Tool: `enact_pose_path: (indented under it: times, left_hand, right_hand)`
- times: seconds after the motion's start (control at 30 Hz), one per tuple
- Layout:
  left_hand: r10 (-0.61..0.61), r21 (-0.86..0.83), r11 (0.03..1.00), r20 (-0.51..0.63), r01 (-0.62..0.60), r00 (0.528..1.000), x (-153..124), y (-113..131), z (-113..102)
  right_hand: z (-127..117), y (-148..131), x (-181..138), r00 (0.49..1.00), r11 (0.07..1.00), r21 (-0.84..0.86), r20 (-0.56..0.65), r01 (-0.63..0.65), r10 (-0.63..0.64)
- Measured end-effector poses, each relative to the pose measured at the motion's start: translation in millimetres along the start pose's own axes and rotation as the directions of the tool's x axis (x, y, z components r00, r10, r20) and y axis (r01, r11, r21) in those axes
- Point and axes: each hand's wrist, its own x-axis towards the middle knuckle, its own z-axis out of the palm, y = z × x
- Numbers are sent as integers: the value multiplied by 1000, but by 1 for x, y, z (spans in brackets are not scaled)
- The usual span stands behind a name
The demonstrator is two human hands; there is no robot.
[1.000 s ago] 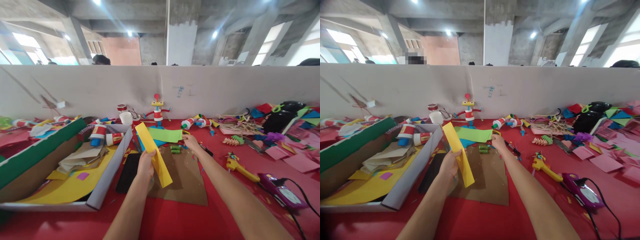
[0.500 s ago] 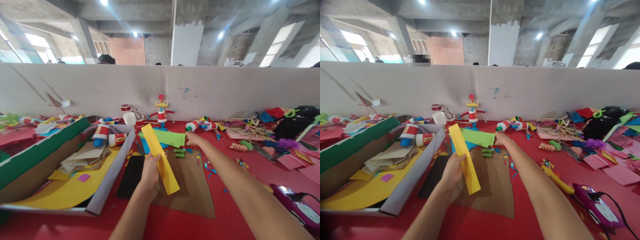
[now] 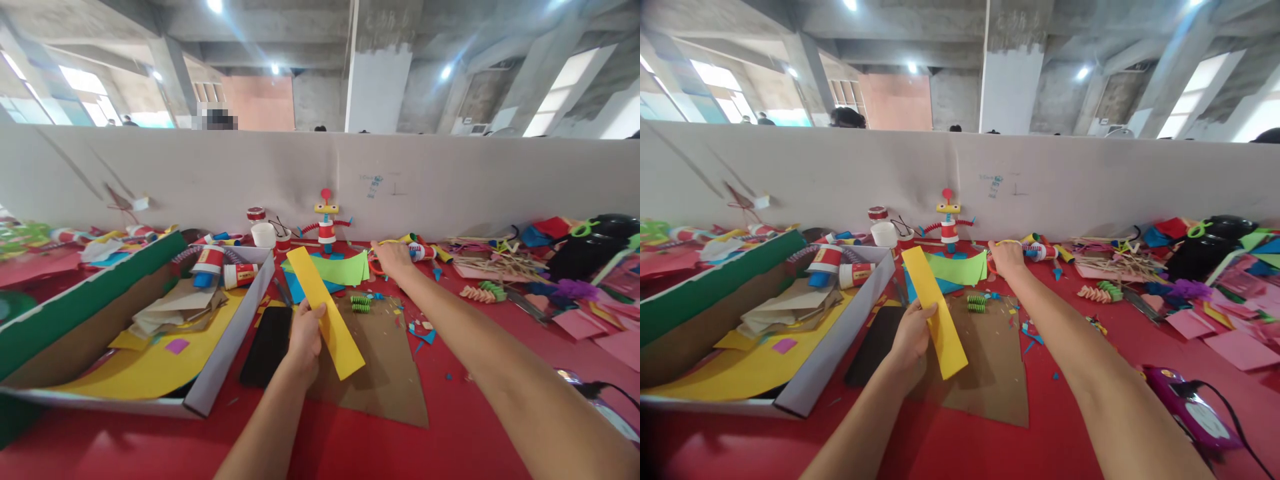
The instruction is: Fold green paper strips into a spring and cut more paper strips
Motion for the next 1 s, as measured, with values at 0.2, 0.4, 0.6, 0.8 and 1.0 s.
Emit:
enact_pose_path:
  times: [0.2,0.4,0.6,0.8,1.0]
  left_hand:
    - [26,12,1000,6,-26,1000,1,-4,1]
    - [20,47,999,20,-21,1000,3,-7,0]
    - [16,35,999,88,-19,996,2,-3,1]
    - [52,83,995,65,-57,997,3,-2,-3]
    - [37,73,997,-4,-37,999,6,-5,-6]
  right_hand:
    - [-6,24,-17,971,968,151,-101,-201,217]
    - [0,29,-56,914,535,836,-117,-120,388]
    - [-7,-4,-144,991,-472,873,137,-118,6]
    - [9,-20,-176,978,-605,769,181,-207,-105]
    - [17,-30,-171,858,-594,628,278,-502,-432]
